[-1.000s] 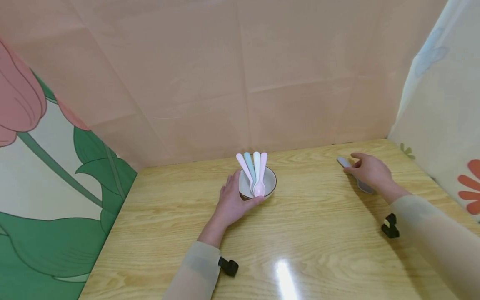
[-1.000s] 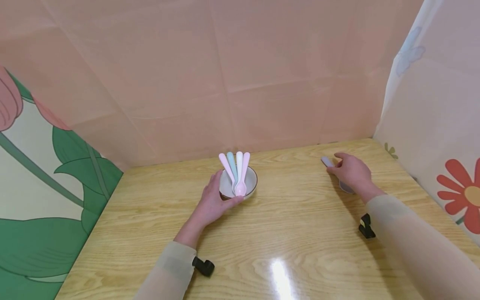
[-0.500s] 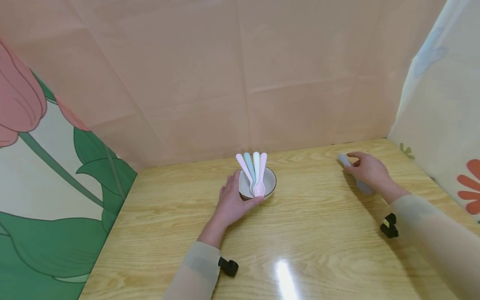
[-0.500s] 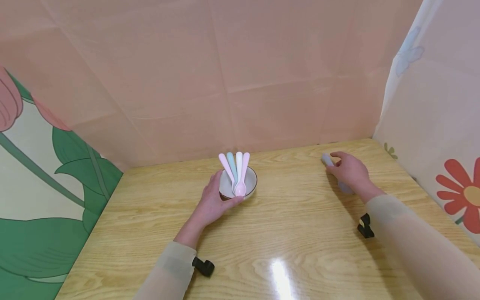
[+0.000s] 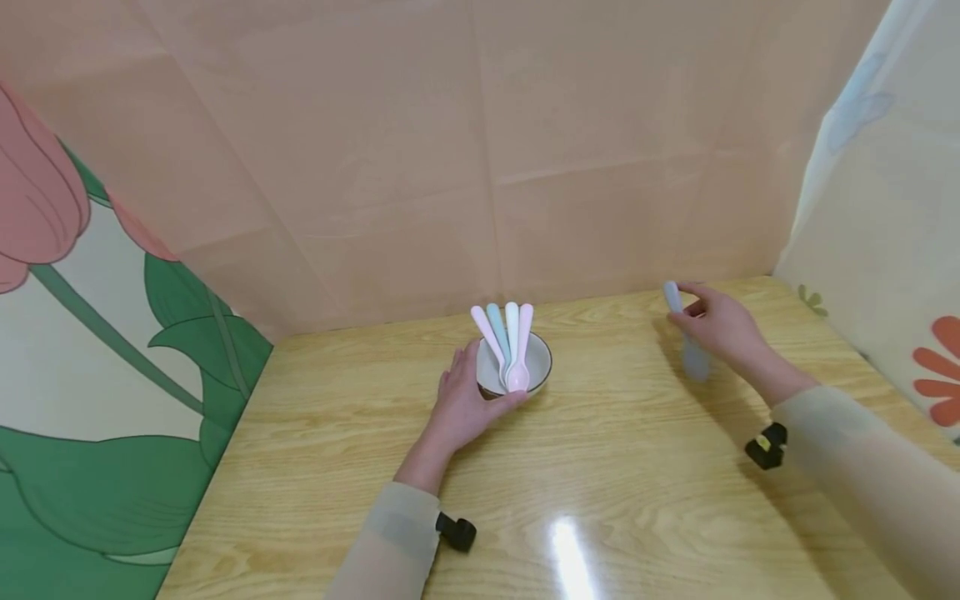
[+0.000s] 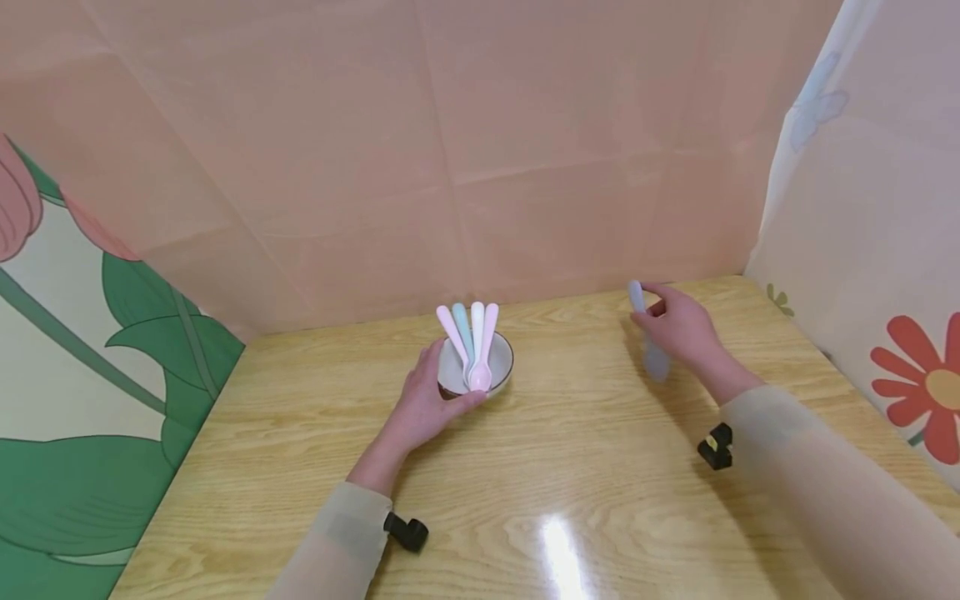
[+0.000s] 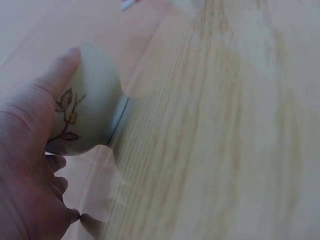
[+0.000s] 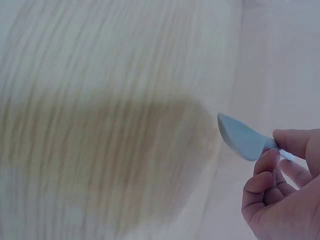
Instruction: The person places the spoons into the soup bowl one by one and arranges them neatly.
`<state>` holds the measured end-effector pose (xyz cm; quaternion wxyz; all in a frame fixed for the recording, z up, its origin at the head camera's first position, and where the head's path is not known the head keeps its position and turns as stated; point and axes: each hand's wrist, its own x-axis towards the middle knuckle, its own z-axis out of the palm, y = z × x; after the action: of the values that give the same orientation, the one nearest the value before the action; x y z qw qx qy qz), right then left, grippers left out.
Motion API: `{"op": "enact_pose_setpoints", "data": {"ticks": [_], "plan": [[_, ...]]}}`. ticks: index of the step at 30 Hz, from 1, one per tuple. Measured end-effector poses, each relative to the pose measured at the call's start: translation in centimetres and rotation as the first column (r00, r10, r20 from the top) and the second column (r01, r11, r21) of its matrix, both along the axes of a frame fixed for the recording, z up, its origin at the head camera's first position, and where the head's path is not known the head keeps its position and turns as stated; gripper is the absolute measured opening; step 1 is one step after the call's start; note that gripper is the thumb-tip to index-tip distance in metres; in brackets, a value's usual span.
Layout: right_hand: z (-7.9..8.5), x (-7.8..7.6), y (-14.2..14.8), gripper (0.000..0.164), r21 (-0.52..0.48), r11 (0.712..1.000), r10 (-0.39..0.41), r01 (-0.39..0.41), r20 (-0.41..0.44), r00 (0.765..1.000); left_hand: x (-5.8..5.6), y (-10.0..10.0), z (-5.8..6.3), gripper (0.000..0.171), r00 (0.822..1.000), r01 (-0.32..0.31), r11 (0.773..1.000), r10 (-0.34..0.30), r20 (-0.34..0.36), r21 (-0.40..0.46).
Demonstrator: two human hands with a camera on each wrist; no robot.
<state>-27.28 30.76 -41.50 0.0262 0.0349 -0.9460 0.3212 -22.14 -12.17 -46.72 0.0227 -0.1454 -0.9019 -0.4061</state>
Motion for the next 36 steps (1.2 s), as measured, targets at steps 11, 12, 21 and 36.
{"op": "enact_pose_setpoints", "data": {"ticks": [11, 12, 21, 36], "plan": [[2.3, 0.5, -4.0, 0.077, -0.126, 0.991, 0.031, -0.038, -0.055, 0.998, 0.1, 0.0, 0.1, 0.112, 1.0, 0.003, 1.0, -0.003, -0.001, 0.001], [2.5, 0.6, -4.4, 0.078, -0.139, 0.989, 0.035, -0.042, -0.055, 0.998, 0.0, 0.0, 0.1, 0.112, 1.0, 0.003, 1.0, -0.003, -0.001, 0.0], [3.6, 1.0, -7.6, 0.078, -0.258, 0.963, 0.055, -0.073, -0.077, 0.995, -0.1, 0.0, -0.1, 0.111, 1.0, 0.002, 1.0, -0.002, -0.006, 0.002], [4.2, 0.8, -13.2, 0.074, -0.431, 0.897, 0.064, -0.094, -0.083, 0.995, 0.0, 0.1, 0.0, 0.11, 1.0, 0.001, 1.0, -0.001, -0.013, -0.001]]}}
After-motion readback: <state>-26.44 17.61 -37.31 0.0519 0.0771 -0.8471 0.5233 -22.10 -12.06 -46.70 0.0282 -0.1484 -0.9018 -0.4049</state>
